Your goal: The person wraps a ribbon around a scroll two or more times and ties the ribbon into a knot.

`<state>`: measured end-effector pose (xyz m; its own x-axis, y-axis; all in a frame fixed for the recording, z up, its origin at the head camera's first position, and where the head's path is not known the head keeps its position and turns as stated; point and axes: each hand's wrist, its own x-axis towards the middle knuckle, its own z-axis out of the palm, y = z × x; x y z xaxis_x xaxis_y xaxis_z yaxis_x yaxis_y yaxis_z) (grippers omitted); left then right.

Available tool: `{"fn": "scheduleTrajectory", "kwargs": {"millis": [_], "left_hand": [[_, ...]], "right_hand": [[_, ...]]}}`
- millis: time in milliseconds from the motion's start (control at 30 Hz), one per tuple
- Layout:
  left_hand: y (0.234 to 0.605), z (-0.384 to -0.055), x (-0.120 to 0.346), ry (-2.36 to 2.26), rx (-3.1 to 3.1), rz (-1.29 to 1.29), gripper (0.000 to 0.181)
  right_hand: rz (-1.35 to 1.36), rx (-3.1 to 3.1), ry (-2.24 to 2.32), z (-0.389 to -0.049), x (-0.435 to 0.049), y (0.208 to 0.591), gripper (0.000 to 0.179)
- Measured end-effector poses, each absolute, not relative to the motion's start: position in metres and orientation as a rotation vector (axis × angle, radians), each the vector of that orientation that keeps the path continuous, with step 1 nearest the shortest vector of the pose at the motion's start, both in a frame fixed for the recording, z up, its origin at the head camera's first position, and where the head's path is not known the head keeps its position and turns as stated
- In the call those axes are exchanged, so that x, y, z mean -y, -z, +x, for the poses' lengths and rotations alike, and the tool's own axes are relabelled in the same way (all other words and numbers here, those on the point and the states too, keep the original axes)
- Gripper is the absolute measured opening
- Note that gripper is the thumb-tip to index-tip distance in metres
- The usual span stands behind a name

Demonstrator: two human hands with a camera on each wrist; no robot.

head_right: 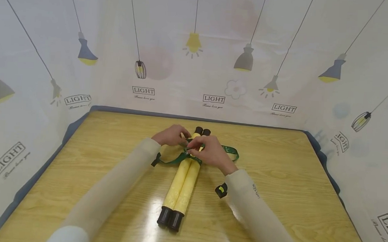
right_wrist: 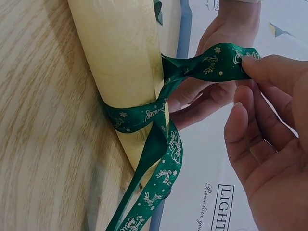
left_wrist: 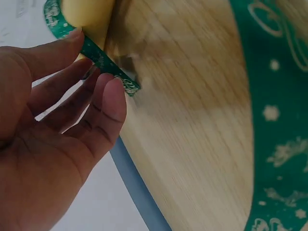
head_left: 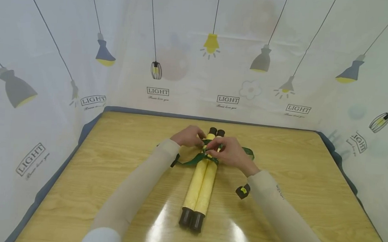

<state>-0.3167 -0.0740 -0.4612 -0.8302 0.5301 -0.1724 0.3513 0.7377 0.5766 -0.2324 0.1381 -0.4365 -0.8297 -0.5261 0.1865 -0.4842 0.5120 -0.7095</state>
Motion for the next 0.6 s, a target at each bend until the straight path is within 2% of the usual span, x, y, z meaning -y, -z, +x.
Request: {"fn": "scheduleTrajectory", "kwargs": {"millis": [133, 367, 600], "left_hand": [[0.463, -0.32, 0.071, -0.741, -2.599, 0.675, 0.038], [0.471, -0.321, 0.077, -0.803, -2.619, 0.641, 0.014], [0.467, -0.315, 0.091, -0.82, -2.624, 0.663, 0.02]], "right_hand": [[-0.911, -2.682, 1.234, -0.233, -0.139, 0.437, 0.006], [-0.9, -2.696, 1.226, -0.233, -0.141, 0.438, 0.007], [-0.898, -2.717, 1.226, -0.232, -0.145, 0.438, 0.003]]}}
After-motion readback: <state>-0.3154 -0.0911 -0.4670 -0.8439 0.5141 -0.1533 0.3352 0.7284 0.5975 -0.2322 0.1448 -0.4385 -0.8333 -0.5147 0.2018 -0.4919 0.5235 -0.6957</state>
